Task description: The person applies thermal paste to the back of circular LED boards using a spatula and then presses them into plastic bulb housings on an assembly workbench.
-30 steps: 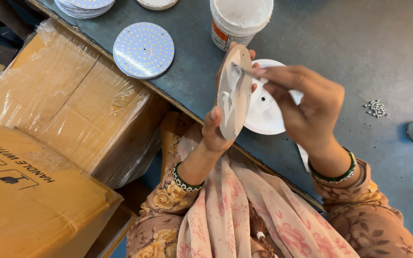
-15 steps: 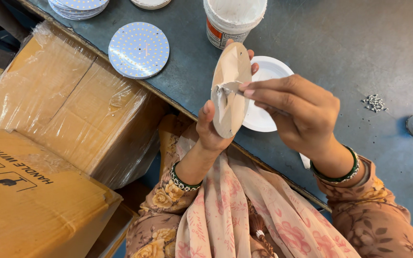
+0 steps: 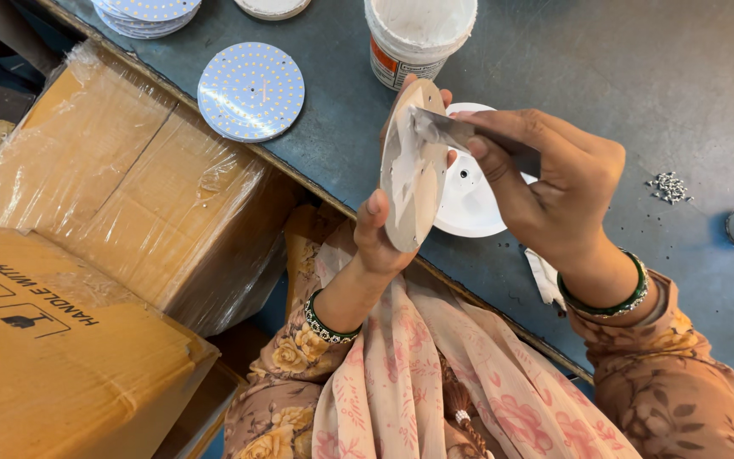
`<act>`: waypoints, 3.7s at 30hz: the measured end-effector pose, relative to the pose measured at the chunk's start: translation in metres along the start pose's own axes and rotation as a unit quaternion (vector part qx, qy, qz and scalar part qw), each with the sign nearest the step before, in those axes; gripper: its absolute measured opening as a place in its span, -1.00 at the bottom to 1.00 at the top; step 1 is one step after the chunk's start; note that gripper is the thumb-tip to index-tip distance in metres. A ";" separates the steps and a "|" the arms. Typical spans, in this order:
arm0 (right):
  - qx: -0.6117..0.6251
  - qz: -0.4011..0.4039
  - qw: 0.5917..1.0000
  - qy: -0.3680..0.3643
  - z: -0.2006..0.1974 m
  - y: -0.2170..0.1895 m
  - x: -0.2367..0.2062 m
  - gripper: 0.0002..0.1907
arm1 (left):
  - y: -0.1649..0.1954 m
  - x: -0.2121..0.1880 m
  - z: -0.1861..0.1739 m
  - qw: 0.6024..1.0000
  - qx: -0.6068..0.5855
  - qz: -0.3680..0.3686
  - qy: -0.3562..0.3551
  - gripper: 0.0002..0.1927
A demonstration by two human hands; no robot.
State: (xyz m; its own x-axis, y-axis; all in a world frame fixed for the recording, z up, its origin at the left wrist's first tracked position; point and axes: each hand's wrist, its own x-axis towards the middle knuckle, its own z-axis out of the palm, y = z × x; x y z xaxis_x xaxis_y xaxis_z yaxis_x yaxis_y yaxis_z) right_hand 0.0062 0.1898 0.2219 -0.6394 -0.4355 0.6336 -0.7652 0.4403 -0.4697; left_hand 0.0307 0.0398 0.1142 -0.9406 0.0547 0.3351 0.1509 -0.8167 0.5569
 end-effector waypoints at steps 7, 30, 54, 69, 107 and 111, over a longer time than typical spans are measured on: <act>-0.015 0.035 0.999 -0.015 0.006 -0.012 0.000 -0.82 | -0.007 -0.001 -0.005 1.000 0.004 0.020 -0.007 0.12; -0.040 -0.172 0.983 -0.051 0.017 -0.010 -0.004 -0.73 | -0.005 -0.009 -0.013 0.996 -0.093 -0.001 0.009 0.12; 0.031 -0.193 0.972 -0.132 0.020 0.002 -0.004 -0.72 | -0.009 -0.007 -0.021 0.960 -0.246 -0.056 0.124 -0.11; 0.071 -0.265 0.944 -0.183 -0.006 0.040 0.000 -0.87 | -0.004 -0.001 0.002 0.922 -0.341 -0.137 0.119 -0.02; 0.021 -0.062 0.988 -0.140 -0.013 0.008 -0.010 -0.70 | -0.020 -0.003 -0.006 0.989 -0.140 0.024 0.035 0.05; 0.045 -0.082 0.983 -0.155 -0.013 0.001 -0.012 -0.71 | -0.013 0.002 -0.010 0.990 -0.131 0.024 0.043 0.02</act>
State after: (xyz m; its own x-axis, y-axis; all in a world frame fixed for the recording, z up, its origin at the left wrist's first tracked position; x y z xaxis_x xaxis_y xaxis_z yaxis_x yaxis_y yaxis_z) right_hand 0.0142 0.2060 0.2214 -0.4876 -0.7193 0.4947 -0.8548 0.2782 -0.4380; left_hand 0.0240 0.0448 0.1003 -0.9584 -0.0278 0.2842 0.1224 -0.9392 0.3210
